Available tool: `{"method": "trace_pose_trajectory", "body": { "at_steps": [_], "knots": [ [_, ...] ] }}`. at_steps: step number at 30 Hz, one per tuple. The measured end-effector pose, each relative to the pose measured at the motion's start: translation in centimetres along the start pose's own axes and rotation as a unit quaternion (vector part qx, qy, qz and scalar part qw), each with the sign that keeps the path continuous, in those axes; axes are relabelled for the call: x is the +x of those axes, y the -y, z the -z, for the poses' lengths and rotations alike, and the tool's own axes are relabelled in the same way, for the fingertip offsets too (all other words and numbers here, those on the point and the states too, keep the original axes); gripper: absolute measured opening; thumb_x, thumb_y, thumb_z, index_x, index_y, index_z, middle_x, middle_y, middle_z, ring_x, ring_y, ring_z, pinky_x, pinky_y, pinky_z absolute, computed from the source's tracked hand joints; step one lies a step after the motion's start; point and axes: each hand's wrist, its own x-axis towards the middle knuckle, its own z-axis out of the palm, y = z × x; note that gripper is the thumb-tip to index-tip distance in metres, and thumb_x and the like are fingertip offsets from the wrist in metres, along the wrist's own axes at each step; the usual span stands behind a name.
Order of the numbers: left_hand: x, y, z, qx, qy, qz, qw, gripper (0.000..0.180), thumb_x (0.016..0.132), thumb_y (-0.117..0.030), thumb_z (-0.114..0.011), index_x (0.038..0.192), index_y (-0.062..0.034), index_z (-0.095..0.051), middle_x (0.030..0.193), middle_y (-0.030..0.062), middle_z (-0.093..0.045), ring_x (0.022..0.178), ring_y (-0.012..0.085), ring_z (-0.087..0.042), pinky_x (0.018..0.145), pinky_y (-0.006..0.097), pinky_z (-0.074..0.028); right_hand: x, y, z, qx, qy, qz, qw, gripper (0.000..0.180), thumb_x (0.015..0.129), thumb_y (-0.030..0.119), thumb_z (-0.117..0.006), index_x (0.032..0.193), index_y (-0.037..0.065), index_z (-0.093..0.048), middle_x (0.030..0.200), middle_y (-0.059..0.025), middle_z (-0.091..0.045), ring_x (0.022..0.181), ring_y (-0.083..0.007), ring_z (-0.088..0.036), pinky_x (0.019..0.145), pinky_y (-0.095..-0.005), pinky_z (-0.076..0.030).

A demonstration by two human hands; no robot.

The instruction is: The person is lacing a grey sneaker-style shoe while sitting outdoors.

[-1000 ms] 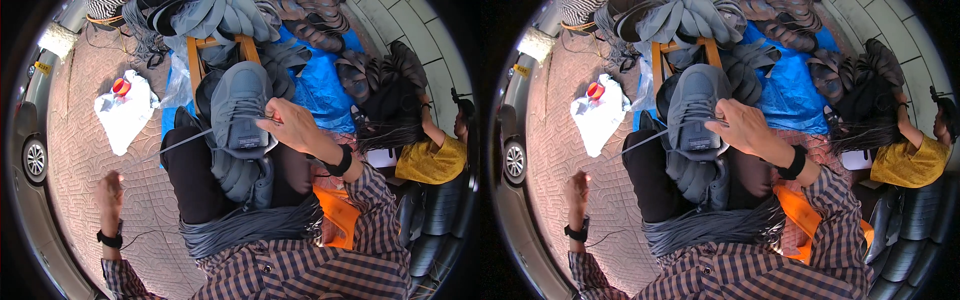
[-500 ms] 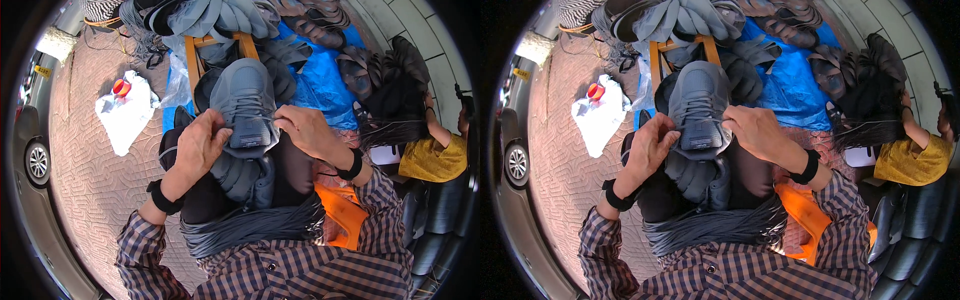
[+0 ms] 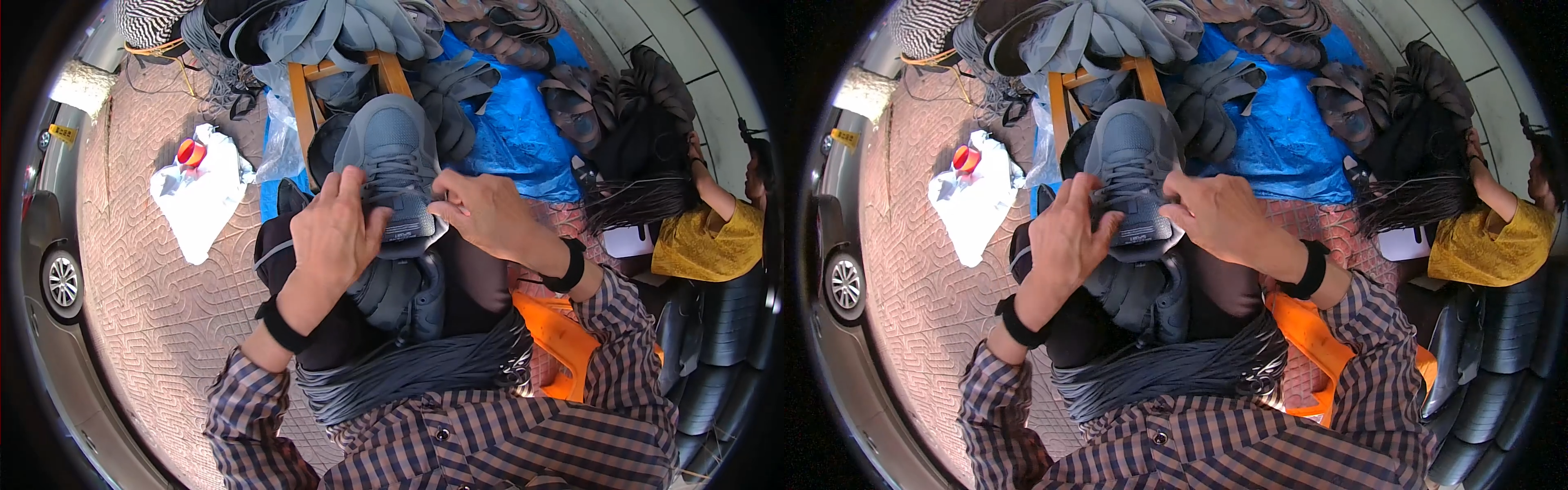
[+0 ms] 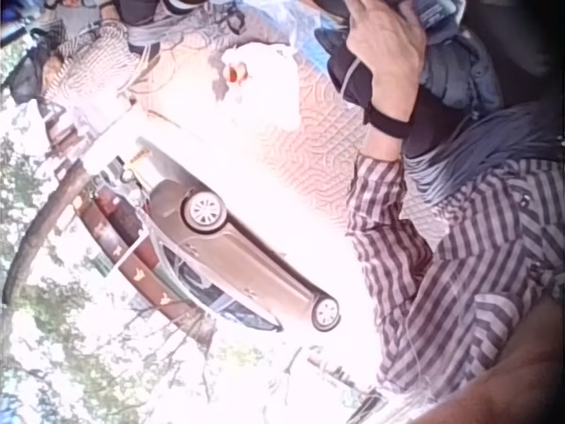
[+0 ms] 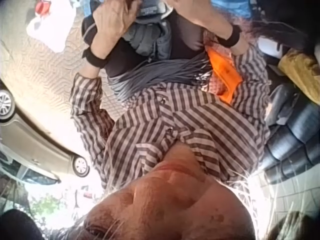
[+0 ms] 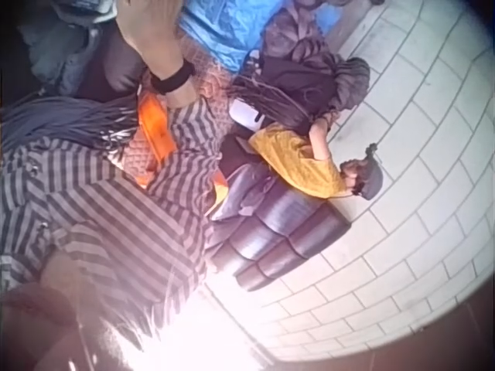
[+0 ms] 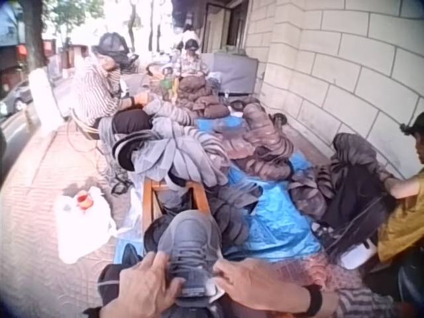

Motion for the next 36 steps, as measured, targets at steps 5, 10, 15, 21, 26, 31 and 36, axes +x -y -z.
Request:
{"method": "trace_pose_trajectory", "body": {
  "at_steps": [5, 10, 15, 21, 26, 31, 36],
  "knots": [
    [-0.2, 0.3, 0.7, -0.012, -0.02, -0.047, 0.999, 0.022, 0.083, -0.015, -0.063, 0.101, -0.0063, -0.053, 0.092, 0.0146, -0.061, 0.078, 0.0356, -0.063, 0.064, 0.042, -0.048, -0.1, -2.2, 0.1, 0.008, 0.006, 0.066, 0.998, 0.017, 0.085, 0.016, -0.063, 0.097, 0.004, -0.061, 0.064, -0.0117, -0.06, 0.058, -0.0277, -0.061, 0.057, -0.0355, -0.047],
    [-0.1, 3.5, 1.8, -0.062, 0.067, -0.047, 0.995, 0.016, 0.085, -0.013, -0.061, 0.097, -0.0025, -0.061, 0.072, 0.0111, -0.058, 0.063, 0.0262, -0.061, 0.06, 0.035, -0.046, -0.3, -2.5, 2.9, 0.053, 0.121, -0.076, 0.988, 0.022, 0.088, 0.022, -0.061, 0.1, 0.003, -0.062, 0.067, -0.0102, -0.063, 0.059, -0.0216, -0.064, 0.054, -0.0339, -0.047],
    [-0.2, 6.9, 7.0, -0.496, 0.145, 0.214, 0.829, 0.018, 0.09, -0.016, -0.059, 0.101, -0.0029, -0.063, 0.063, -0.0046, -0.05, 0.051, 0.0014, -0.039, 0.048, 0.017, -0.03, -1.9, -2.9, 8.5, 0.34, 0.1, -0.198, 0.914, 0.029, 0.091, 0.024, -0.06, 0.109, 0.0, -0.058, 0.068, -0.0047, -0.061, 0.055, -0.0131, -0.06, 0.052, -0.0257, -0.047],
    [-3.4, 21.8, 12.6, -0.861, -0.025, 0.09, 0.501, 0.023, 0.099, -0.007, -0.043, 0.117, 0.003, -0.053, 0.088, 0.0045, -0.06, 0.056, 0.0053, -0.038, 0.051, 0.017, -0.034, -4.1, -12.7, 14.8, 0.726, -0.128, 0.076, 0.671, 0.043, 0.09, 0.001, -0.055, 0.131, -0.005, -0.042, 0.139, -0.0164, -0.046, 0.107, -0.0161, -0.057, 0.102, -0.037, -0.044],
    [-6.5, 31.2, 15.2, -0.832, -0.197, 0.13, 0.502, 0.031, 0.096, -0.003, -0.047, 0.126, 0.0043, -0.05, 0.12, 0.0154, -0.062, 0.1, 0.019, -0.063, 0.081, 0.027, -0.054, -7.4, -19.3, 16.5, 0.678, -0.209, -0.168, 0.684, 0.025, 0.093, 0.004, -0.057, 0.117, -0.001, -0.054, 0.116, -0.0146, -0.062, 0.093, -0.0171, -0.063, 0.093, -0.04, -0.051],
    [-7.3, 34.5, 17.3, -0.679, -0.339, 0.236, 0.608, 0.027, 0.096, -0.004, -0.047, 0.121, 0.0044, -0.054, 0.119, 0.0171, -0.062, 0.105, 0.0228, -0.065, 0.086, 0.029, -0.057, -10.2, -26.5, 17.5, 0.744, -0.313, -0.267, 0.527, 0.017, 0.096, 0.007, -0.053, 0.109, -0.004, -0.054, 0.105, -0.0146, -0.064, 0.092, -0.0213, -0.064, 0.088, -0.039, -0.055],
    [-4.9, 32.2, 15.6, -0.578, -0.251, 0.284, 0.723, 0.024, 0.096, -0.011, -0.051, 0.117, -0.0032, -0.06, 0.111, 0.0092, -0.066, 0.093, 0.0129, -0.064, 0.079, 0.023, -0.054, -8.1, -27.8, 15.7, 0.65, -0.475, -0.209, 0.554, 0.019, 0.094, 0.007, -0.056, 0.11, -0.002, -0.059, 0.103, -0.0136, -0.065, 0.09, -0.0209, -0.065, 0.093, -0.0395, -0.054]
  ]
}}
